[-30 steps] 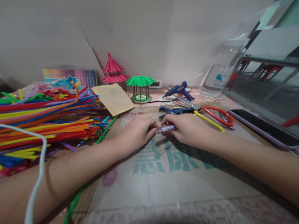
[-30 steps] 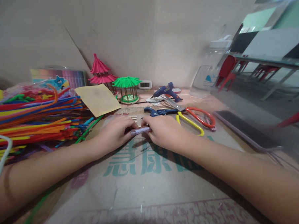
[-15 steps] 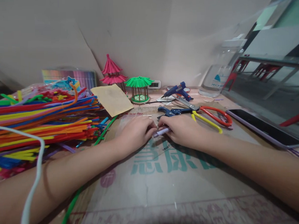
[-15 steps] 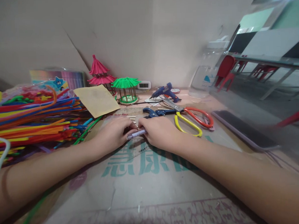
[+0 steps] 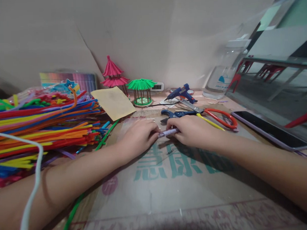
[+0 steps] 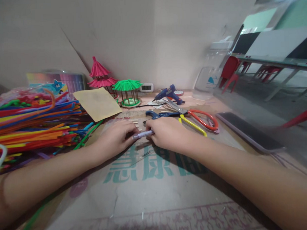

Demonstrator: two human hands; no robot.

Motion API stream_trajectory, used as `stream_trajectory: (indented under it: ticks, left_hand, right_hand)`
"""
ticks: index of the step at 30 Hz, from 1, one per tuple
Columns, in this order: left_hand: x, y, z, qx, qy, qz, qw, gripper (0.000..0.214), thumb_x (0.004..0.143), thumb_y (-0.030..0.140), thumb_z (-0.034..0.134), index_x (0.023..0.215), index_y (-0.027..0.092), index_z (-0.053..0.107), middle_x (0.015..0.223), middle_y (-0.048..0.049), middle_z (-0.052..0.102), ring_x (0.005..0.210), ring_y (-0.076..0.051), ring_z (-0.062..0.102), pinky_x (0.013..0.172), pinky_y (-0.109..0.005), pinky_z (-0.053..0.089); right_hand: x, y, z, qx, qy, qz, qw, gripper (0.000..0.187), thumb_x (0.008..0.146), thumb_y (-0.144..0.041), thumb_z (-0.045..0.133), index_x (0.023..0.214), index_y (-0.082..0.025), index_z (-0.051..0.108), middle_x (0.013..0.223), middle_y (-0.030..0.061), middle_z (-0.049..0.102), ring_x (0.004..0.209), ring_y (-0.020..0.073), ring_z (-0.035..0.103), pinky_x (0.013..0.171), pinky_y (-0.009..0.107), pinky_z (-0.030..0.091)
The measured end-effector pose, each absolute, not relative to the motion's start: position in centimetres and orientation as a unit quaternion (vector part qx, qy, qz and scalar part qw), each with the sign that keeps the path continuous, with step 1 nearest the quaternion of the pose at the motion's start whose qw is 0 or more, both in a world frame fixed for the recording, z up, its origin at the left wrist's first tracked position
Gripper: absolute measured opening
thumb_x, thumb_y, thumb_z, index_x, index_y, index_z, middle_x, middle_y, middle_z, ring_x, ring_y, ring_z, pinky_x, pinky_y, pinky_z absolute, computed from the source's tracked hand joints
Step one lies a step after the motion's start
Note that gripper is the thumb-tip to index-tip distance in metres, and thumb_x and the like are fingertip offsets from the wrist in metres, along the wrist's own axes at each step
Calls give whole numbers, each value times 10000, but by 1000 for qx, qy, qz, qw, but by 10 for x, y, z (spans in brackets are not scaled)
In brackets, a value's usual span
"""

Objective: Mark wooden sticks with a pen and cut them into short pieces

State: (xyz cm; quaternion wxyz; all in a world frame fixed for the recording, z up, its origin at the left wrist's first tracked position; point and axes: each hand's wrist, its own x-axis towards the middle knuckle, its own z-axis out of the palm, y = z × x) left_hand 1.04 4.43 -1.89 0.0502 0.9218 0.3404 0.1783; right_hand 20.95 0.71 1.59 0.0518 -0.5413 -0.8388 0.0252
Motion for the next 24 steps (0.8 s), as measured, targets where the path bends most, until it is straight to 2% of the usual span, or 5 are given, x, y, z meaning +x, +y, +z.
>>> stream_trajectory:
  ticks: [5, 11, 16, 21, 24]
  left_hand:
    - [10, 43, -18, 923, 338, 175, 47, 118, 920, 228, 596, 838, 162, 649, 827, -43, 661, 806, -203, 581, 717, -307, 397]
    - [10, 44, -18, 921, 342, 178, 48, 94, 909, 217, 610, 842, 169, 657, 839, -41, 669, 824, -206, 593, 732, -307, 404]
    - [11, 44, -18, 921, 339, 183, 53, 74, 893, 207, 635, 833, 168, 656, 831, -33, 675, 806, -195, 597, 720, -295, 407]
    - [11, 45, -18, 919, 342, 186, 56, 102, 912, 211, 607, 837, 183, 670, 813, -21, 678, 792, -187, 603, 707, -284, 407]
    - [11, 45, -17, 920, 343, 183, 54, 105, 912, 203, 599, 839, 173, 670, 819, -33, 682, 800, -195, 607, 715, -292, 415]
  right_hand:
    - [210, 8, 15, -540, -836, 18, 95, 189, 891, -259, 545, 1033, -244, 668, 894, 35, 762, 793, 233, 680, 605, 287, 310]
    - [210, 9, 17, -547, -835, 25, 52, 158, 884, -268, 555, 957, -251, 695, 883, 34, 764, 793, 236, 681, 595, 288, 305]
    - [207, 6, 15, -533, -841, 24, 91, 193, 890, -257, 552, 1041, -252, 671, 908, 34, 765, 793, 234, 683, 603, 290, 315]
    - [209, 5, 11, -532, -844, 14, 64, 174, 889, -242, 537, 986, -239, 682, 895, 44, 766, 801, 257, 693, 604, 302, 312]
    - [209, 8, 9, -525, -847, 6, 85, 199, 909, -262, 523, 1047, -229, 664, 917, 52, 766, 813, 258, 697, 612, 305, 320]
